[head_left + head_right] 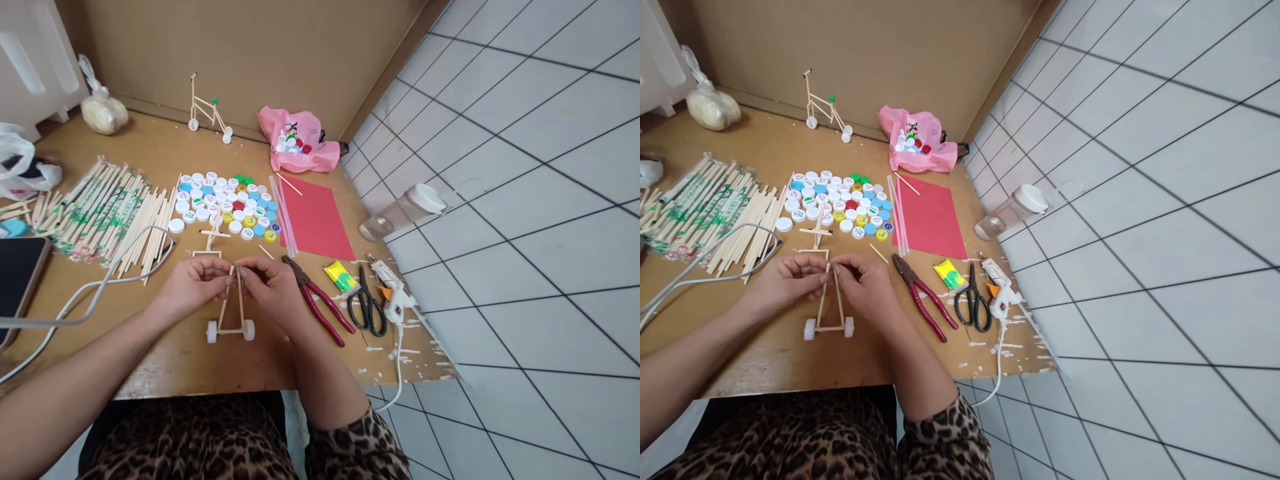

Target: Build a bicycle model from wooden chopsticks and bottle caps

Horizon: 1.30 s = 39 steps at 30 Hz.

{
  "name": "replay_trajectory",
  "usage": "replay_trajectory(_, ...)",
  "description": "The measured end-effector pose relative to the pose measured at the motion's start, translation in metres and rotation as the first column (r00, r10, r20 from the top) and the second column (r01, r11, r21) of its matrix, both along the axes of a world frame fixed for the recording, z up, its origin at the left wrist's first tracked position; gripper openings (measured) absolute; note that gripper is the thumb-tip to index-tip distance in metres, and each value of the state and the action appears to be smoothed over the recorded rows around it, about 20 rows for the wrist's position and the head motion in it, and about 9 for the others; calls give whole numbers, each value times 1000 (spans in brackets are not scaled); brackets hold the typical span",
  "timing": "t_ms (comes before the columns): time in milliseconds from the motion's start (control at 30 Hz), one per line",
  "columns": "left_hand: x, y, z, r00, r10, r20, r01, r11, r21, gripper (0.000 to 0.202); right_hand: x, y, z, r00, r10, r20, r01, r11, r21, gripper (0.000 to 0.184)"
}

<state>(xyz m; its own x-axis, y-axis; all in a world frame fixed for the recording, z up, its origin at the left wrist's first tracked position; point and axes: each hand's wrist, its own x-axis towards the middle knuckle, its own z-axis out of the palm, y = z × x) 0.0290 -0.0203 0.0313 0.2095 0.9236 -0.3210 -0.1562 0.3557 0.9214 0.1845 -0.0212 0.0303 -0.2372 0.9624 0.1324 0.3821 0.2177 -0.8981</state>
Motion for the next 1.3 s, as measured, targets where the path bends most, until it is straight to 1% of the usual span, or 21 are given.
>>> replay_trajectory(100, -2, 1, -3, 999, -38, -3, 38, 999, 6, 35, 1, 1, -2, 999, -11, -40, 9, 999, -36, 14)
replay_trajectory(200, -3, 2, -5, 998, -62, -13, 62, 998, 31, 35, 1, 2, -5, 996, -1, -88, -5, 997, -74, 13)
replay_trajectory(433, -2, -1, -3, 999, -39, -5, 39, 999, 29, 35, 2, 1, -5, 992, 6, -127, -20, 994, -108, 14)
replay_trajectory(600, -4, -2, -4, 999, -46, -17, 47, 997, 67, 33, 8, 7, -5, 982, 13, -187, -43, 987, -157, 13)
replay_trajectory(733, -6, -1, -6, 998, -63, 5, 62, 996, 62, 35, 13, 10, -7, 958, 49, -284, -108, 975, -194, 9)
replay_trajectory(800, -7, -1, -8, 997, -80, 17, 79, 995, 57, 35, 13, 10, -8, 944, 67, -324, -133, 973, -188, 9)
replay_trajectory(900, -8, -1, -9, 993, -114, 23, 113, 991, 70, 36, 12, 10, -10, 935, 54, -351, -117, 980, -163, 11)
replay_trajectory(1033, -9, -3, -10, 988, -151, 34, 147, 983, 107, 36, 10, 10, -13, 938, 27, -344, -91, 981, -171, 14)
replay_trajectory(1167, -8, -4, -8, 982, -185, 40, 178, 974, 142, 30, 8, 11, -12, 945, 7, -328, -72, 980, -186, 10)
replay_trajectory(1233, -7, -4, -7, 978, -203, 52, 193, 969, 154, 27, 9, 12, -11, 948, 3, -319, -52, 988, -144, 6)
replay_trajectory(1300, -7, -4, -8, 978, -205, 47, 195, 968, 157, 25, 9, 13, -9, 956, 3, -292, -26, 997, -73, 9)
